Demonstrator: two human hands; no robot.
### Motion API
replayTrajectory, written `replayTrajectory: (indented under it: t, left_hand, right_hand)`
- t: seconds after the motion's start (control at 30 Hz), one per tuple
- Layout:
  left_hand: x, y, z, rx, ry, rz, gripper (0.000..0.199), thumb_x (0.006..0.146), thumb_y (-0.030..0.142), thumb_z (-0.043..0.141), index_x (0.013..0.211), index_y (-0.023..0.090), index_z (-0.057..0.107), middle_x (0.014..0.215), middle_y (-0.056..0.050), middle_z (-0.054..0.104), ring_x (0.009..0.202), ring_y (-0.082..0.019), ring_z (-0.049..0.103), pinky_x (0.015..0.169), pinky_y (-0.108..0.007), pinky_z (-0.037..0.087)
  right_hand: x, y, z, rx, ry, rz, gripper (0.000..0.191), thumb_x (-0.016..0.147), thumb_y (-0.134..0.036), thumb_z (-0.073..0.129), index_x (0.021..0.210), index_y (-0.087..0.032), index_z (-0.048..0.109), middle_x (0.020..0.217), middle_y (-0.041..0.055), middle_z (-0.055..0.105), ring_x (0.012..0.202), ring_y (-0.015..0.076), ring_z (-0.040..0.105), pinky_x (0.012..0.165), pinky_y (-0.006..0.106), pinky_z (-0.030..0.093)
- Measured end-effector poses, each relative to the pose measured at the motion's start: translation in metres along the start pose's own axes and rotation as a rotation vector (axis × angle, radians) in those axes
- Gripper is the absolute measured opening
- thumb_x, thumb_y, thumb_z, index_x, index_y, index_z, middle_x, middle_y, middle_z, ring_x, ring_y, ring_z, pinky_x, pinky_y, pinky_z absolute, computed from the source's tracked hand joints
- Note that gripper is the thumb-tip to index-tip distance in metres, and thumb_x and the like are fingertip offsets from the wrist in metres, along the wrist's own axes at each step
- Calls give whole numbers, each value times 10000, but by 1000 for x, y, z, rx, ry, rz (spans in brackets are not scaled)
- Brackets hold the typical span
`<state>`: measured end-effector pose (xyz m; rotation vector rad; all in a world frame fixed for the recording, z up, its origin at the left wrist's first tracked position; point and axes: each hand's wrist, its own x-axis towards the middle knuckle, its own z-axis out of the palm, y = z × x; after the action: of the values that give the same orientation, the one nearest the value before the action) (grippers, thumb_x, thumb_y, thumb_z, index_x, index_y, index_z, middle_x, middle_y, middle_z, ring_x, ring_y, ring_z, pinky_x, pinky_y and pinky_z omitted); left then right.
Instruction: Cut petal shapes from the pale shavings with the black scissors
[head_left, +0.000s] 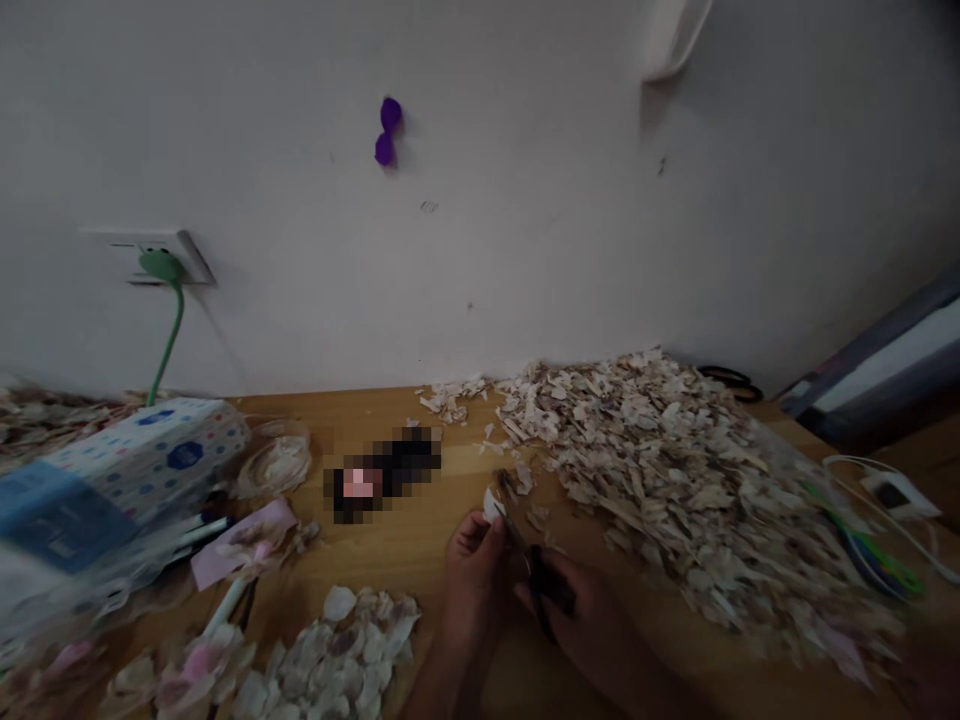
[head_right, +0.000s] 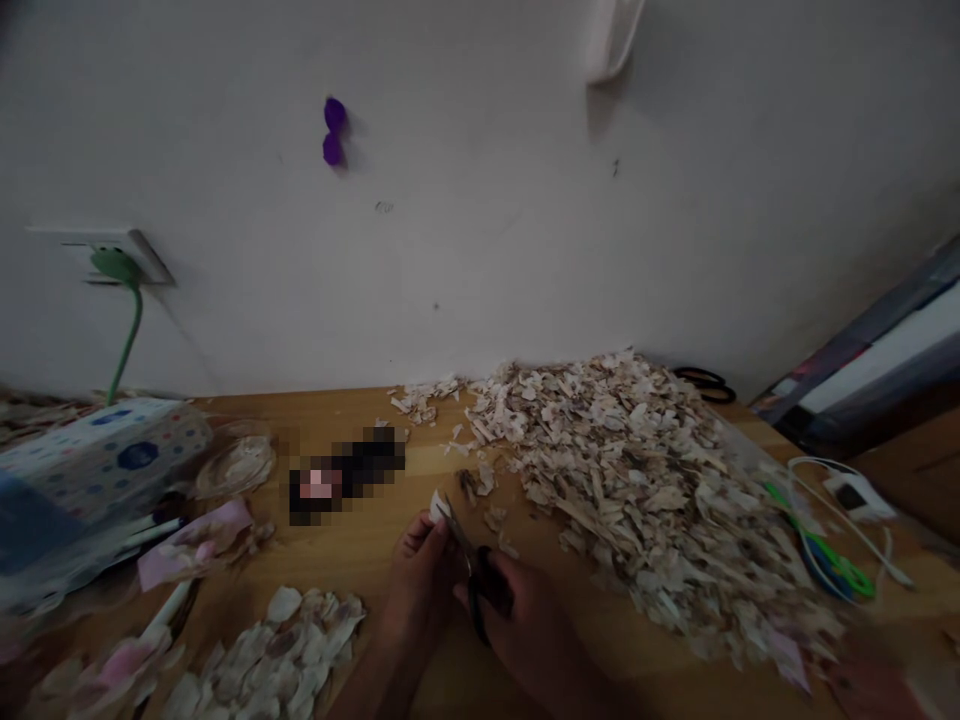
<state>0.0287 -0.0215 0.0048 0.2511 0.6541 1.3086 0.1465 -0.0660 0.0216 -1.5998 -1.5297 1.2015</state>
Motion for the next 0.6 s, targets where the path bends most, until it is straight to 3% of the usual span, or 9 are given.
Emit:
replayTrajectory:
  t: [0.6]
  left_hand:
    - [4,-2,-9,69,20,9,234,653,284,787,684,153,595,554,37,561,504,-64,498,512,-173,383]
  right_hand:
    - [4,10,2,-52,30,-31,128,802,-316,584,791,-188,595,732,7,643,686,175,582,612,237,420]
